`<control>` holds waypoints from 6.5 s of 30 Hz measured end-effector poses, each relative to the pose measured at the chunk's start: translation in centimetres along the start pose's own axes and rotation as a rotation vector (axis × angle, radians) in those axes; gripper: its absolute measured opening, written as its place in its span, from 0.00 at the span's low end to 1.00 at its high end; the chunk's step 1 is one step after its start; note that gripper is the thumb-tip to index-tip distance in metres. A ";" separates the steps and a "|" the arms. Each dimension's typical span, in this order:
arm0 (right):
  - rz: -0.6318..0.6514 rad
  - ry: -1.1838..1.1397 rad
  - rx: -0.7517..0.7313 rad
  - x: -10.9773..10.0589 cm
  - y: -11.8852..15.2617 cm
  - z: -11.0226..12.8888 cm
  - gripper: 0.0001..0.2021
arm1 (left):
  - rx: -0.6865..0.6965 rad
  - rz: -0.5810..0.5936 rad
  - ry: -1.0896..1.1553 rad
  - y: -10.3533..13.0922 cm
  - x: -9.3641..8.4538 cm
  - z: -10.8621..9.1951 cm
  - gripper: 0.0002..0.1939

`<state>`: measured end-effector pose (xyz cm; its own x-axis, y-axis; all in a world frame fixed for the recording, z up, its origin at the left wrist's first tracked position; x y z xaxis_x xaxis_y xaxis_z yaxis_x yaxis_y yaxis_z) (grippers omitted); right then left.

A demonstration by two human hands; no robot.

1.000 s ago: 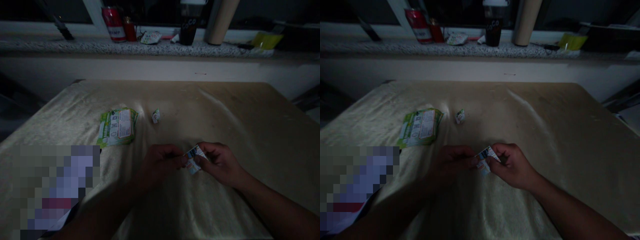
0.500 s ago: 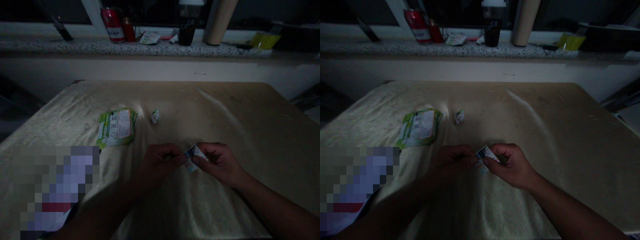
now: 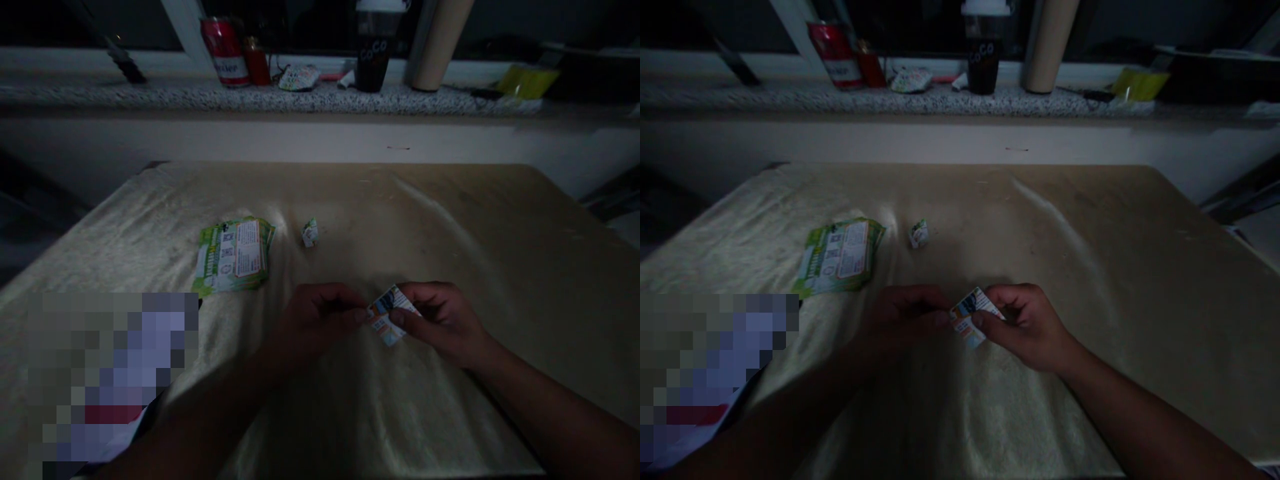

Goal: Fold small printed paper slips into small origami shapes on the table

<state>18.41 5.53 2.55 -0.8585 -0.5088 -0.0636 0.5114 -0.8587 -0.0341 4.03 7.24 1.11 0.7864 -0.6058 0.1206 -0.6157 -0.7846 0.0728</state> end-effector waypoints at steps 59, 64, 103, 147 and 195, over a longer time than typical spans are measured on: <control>-0.066 0.373 -0.050 0.8 -0.5 1.2 0.10 | 0.081 -0.067 -0.565 0.2 1.1 -2.0 0.09; -0.071 0.375 -0.032 0.7 -0.5 0.9 0.11 | 0.081 -0.055 -0.566 0.1 1.1 -1.7 0.08; -0.030 0.332 -0.021 0.6 -0.4 1.2 0.10 | 0.039 -0.093 -0.545 0.2 0.6 -1.7 0.10; 0.025 0.437 -0.434 1.4 0.7 4.5 0.15 | -0.244 0.308 0.312 0.3 3.7 1.7 0.14; -0.258 0.372 -0.436 -0.9 1.8 5.6 0.12 | 0.425 -0.197 -0.499 2.2 -0.4 -5.7 0.10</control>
<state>19.93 4.09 8.14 -0.9259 -0.1657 -0.3396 0.3252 -0.8070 -0.4929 2.09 6.44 6.85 0.8737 -0.3542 -0.3336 -0.4653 -0.8085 -0.3603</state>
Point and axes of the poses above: each hand's wrist, its own y-axis away from the middle knuckle, its own x-axis out of the palm, z = x × y, the point moved 9 cm from there along -y, towards the middle knuckle, and after that the axes turned 9 degrees about z, right-handed, at the moved point
